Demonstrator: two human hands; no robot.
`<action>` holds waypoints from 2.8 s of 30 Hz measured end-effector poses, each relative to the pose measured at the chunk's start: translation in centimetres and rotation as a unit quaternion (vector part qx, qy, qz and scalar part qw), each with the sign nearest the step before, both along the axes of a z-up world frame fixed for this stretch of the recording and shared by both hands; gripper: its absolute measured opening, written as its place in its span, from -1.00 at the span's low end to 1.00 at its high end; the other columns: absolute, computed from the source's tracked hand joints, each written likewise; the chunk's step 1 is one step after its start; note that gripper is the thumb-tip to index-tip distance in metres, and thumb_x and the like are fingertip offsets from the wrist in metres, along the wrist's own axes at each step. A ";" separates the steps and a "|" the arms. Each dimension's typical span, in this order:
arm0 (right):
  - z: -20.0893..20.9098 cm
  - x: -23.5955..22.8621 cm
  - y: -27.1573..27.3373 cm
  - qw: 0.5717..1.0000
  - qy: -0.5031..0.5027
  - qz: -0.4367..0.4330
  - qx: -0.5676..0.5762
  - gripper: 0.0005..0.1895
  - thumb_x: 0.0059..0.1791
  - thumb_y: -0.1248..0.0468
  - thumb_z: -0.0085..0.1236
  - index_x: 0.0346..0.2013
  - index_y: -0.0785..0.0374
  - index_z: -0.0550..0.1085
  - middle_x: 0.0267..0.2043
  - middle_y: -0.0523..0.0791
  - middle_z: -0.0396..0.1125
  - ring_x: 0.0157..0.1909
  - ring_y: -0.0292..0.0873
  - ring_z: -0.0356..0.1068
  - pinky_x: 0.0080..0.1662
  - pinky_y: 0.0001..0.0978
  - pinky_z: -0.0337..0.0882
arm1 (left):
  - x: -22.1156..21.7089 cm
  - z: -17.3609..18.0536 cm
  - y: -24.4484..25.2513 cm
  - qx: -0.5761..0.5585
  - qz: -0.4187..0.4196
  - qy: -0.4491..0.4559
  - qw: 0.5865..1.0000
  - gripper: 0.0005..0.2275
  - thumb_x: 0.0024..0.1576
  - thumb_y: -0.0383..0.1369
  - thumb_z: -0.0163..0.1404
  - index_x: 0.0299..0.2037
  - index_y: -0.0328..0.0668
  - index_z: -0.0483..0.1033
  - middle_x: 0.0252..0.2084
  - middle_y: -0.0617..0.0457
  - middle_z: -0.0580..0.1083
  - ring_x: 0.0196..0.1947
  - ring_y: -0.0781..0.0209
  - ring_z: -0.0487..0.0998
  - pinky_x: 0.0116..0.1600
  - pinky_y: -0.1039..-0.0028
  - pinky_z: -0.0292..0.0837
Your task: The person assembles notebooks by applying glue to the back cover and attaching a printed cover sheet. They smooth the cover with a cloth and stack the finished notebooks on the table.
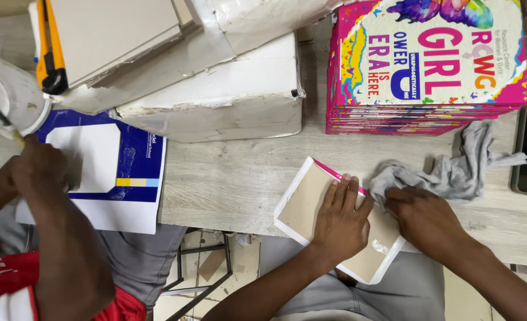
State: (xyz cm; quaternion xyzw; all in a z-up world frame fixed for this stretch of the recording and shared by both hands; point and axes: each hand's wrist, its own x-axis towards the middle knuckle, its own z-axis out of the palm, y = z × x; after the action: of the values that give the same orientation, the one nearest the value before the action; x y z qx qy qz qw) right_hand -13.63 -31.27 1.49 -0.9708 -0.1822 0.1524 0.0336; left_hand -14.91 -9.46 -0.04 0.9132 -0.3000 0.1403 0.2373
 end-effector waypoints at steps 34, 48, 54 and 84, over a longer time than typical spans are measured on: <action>-3.4 6.6 4.2 0.988 -0.014 0.019 0.155 -0.82 -0.12 0.30 0.25 -0.33 -0.12 0.63 -0.24 -0.33 0.48 -0.14 -0.18 0.53 -0.21 -0.21 0.46 | 1.5 -0.3 2.6 0.024 0.106 0.039 0.993 -0.35 0.11 -0.06 -0.01 0.14 -0.72 0.52 0.11 -0.50 0.50 0.39 -0.53 0.41 0.39 -0.05 0.31; -2.6 4.4 1.5 0.993 0.080 -0.029 0.076 -0.79 -0.08 0.28 0.15 -0.31 -0.18 0.63 -0.10 -0.36 0.54 -0.04 -0.12 0.54 -0.07 -0.20 0.50 | 1.4 0.1 2.8 0.010 0.123 0.000 0.992 -0.47 0.16 -0.13 0.06 0.03 -0.67 0.52 -0.01 -0.48 0.49 0.11 -0.48 0.52 0.15 0.10 0.43; -2.2 8.2 5.2 0.987 0.131 -0.090 0.023 -0.85 -0.08 0.13 0.13 -0.44 -0.17 0.64 -0.28 -0.27 0.62 -0.16 -0.03 0.55 -0.11 -0.13 0.43 | 1.6 -0.7 2.9 -0.012 0.110 -0.012 0.994 -0.60 0.16 -0.21 0.10 -0.13 -0.60 0.51 -0.17 -0.38 0.47 0.04 -0.54 0.54 0.17 0.04 0.48; 2.0 -1.3 -3.0 0.938 -0.282 -0.078 0.186 -0.60 0.20 0.23 0.34 0.27 0.41 0.61 0.27 0.13 0.51 0.28 0.18 0.49 0.26 -0.04 0.48 | -10.2 2.6 6.4 -0.572 0.434 0.576 0.391 -0.53 0.09 -0.09 0.23 0.16 0.07 0.36 0.13 0.07 0.45 0.17 0.05 0.41 0.24 0.29 0.24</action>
State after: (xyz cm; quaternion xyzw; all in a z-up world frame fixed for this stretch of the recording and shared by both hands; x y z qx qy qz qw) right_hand -14.90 -34.32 3.47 -0.9616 -0.1325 -0.1676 0.1723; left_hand -25.14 -3.10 2.54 0.4321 0.4959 -0.1961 0.7273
